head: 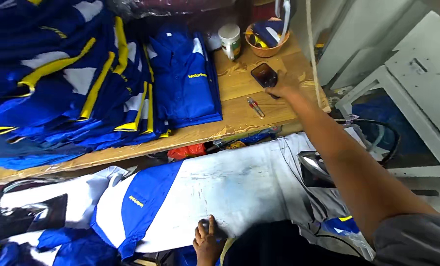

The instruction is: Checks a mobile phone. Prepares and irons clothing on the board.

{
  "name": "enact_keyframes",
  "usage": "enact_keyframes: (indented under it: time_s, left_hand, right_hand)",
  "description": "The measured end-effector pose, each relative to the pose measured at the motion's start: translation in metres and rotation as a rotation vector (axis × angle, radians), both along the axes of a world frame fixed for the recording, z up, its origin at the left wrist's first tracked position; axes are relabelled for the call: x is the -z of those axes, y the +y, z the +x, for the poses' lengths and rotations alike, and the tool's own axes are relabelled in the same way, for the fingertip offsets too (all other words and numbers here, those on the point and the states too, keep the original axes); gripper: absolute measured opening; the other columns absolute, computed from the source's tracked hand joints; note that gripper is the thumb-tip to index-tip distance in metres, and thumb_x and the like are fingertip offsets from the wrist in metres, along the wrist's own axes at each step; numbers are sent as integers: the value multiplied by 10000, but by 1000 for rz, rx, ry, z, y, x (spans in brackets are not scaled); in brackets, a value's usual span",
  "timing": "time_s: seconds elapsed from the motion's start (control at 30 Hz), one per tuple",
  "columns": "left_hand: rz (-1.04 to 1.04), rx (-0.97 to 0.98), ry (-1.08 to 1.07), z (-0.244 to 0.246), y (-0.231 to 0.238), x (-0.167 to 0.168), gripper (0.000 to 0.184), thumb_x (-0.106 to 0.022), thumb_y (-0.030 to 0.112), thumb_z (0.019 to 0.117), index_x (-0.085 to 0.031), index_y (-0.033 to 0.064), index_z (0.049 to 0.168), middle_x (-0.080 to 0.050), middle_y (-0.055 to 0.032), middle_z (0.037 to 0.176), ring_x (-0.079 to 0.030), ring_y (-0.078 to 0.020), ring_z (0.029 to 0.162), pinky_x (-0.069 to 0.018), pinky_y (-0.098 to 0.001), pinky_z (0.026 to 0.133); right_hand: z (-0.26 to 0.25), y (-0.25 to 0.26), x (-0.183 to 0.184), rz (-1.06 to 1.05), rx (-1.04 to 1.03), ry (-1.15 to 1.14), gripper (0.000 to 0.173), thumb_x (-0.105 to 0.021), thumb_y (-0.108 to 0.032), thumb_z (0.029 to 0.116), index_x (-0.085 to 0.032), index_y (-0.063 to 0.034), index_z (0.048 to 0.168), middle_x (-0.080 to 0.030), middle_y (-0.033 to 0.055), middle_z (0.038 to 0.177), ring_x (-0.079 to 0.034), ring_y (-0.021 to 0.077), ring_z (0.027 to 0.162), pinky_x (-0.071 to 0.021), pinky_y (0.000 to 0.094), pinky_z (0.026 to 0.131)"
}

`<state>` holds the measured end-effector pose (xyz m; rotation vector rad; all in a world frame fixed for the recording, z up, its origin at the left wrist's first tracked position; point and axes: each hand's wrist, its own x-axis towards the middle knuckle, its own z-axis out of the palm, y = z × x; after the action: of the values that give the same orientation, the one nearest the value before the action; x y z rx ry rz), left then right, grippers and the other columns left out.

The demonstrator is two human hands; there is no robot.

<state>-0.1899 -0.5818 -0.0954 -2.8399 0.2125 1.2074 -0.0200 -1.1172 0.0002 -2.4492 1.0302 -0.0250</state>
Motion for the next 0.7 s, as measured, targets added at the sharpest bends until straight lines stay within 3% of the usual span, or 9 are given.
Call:
enact_keyframes:
  time_s: [0.07, 0.2, 0.4, 0.5, 0.7]
  left_hand:
    - [-2, -29, 0, -2, -1, 1, 980, -810, 444, 851, -277, 205, 1638, -141, -266, 1684, -183, -499, 1533, -277, -655, 1164]
    - [-56, -69, -33, -7, -2, 3, 953, -794, 428, 862, -291, 186, 1634, -145, -289, 1677, -176, -511, 1531, -271, -672, 1158]
    - [-29, -51, -4, -4, -1, 3, 953, -773, 458, 871, -266, 220, 1642, -147, -262, 1685, -176, -490, 1538, -277, -648, 1166]
    - [-19, -33, 11, -1, -1, 2, 951, -766, 453, 881, -255, 213, 1645, -146, -261, 1686, -172, -490, 1539, -258, -650, 1176]
    - [15, 28, 95, 11, -1, -8, 941, -725, 497, 910, -219, 220, 1654, -150, -248, 1688, -216, -474, 1528, -273, -649, 1168]
  right_hand:
    - [20, 1, -1, 22, 46, 24, 968, -834, -480, 816, -406, -1, 1540, -421, 364, 1513, -361, 548, 1434, -285, 742, 1129]
    - [40, 14, -12, -7, 61, 89, 961, -851, -405, 809, -395, 46, 1525, -421, 366, 1506, -370, 551, 1425, -319, 739, 1098]
    - [29, 21, -10, -32, 76, 15, 1032, -862, -454, 766, -379, 60, 1521, -443, 376, 1477, -405, 551, 1397, -369, 718, 1077]
    - [18, 62, -26, -14, 48, -89, 1030, -829, -448, 803, -329, 30, 1567, -420, 360, 1503, -409, 541, 1399, -400, 694, 1073]
    - [17, 172, -39, 58, 12, -415, 1040, -835, -484, 793, -337, -34, 1588, -488, 303, 1453, -507, 466, 1324, -469, 599, 1042]
